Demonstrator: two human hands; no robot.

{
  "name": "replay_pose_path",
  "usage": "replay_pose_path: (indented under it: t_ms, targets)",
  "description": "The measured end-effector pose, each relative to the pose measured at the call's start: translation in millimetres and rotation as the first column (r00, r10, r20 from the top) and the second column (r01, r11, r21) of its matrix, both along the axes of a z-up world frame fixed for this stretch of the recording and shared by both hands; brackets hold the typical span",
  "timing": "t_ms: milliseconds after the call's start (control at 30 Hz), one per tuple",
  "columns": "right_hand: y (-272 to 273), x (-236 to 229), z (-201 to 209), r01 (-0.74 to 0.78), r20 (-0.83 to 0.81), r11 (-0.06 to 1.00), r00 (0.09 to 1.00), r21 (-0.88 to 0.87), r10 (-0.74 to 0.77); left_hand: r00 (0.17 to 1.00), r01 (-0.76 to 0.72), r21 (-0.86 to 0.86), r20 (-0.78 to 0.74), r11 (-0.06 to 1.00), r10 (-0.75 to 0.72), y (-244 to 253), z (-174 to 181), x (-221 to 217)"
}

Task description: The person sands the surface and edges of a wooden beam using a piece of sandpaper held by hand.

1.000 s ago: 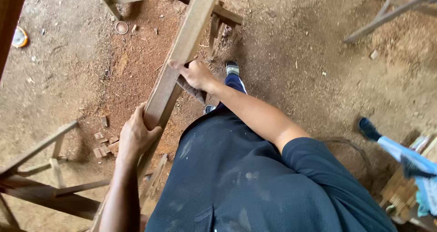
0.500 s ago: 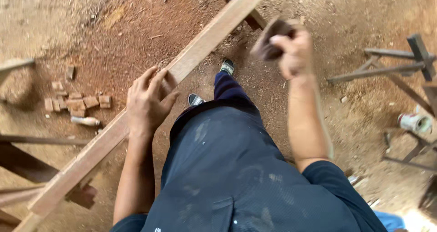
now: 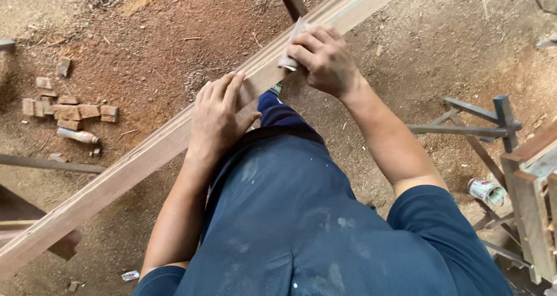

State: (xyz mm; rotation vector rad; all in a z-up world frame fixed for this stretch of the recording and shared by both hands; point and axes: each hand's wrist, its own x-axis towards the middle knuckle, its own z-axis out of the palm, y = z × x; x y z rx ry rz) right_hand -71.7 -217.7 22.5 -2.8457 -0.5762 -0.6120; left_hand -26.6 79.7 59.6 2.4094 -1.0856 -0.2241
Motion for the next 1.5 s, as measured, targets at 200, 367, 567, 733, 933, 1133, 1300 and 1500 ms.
replay_pose_path:
  t_ms: [200,367,567,733,933,1133,1300,1500]
  targets:
    - [-23.6,10.1,15.4,-0.09,-0.136,0.994,0.986,0.066,0.099,1.0,0.0,0.092,-0.006,0.996,0.001,-66.4,-4.2,7.4]
    - [-85.5,20.5,-0.1,-0.128,-0.235,0.987,0.967,-0.095,0.103,0.998,-0.017,0.217,-0.053,0.976,0.03,-108.1,-2.2,16.1]
    - [-224.2,25.7,-7.2,0.124,-0.054,0.929,0.987,-0.35,-0.152,0.996,-0.068,0.306,-0.034,0.95,0.082,-117.0,4.9,15.0]
    - [-234.5,14.6,-0.7,0.116,-0.178,0.965,0.971,-0.233,-0.16,0.997,-0.051,0.191,-0.055,0.98,0.062,-118.7,4.7,19.5]
    - [-262.9,15.2,-11.7,0.124,-0.119,0.877,0.972,-0.465,-0.2,0.987,-0.005,0.328,-0.149,0.945,0.057,-134.8,0.2,25.9]
    - [-295.3,35.3,-7.9,0.143,-0.017,0.811,0.983,-0.568,-0.185,0.994,-0.017,0.471,-0.085,0.882,0.065,-143.7,-0.6,23.0]
    - [-268.4,31.3,-1.1,0.079,-0.095,0.835,0.983,-0.545,-0.155,0.994,-0.047,0.455,-0.071,0.889,0.088,-145.1,1.4,23.2]
    - [-309.7,33.7,-8.2,0.03,-0.142,0.914,0.985,-0.404,-0.095,0.995,-0.026,0.499,-0.07,0.866,0.071,-147.5,4.6,24.1]
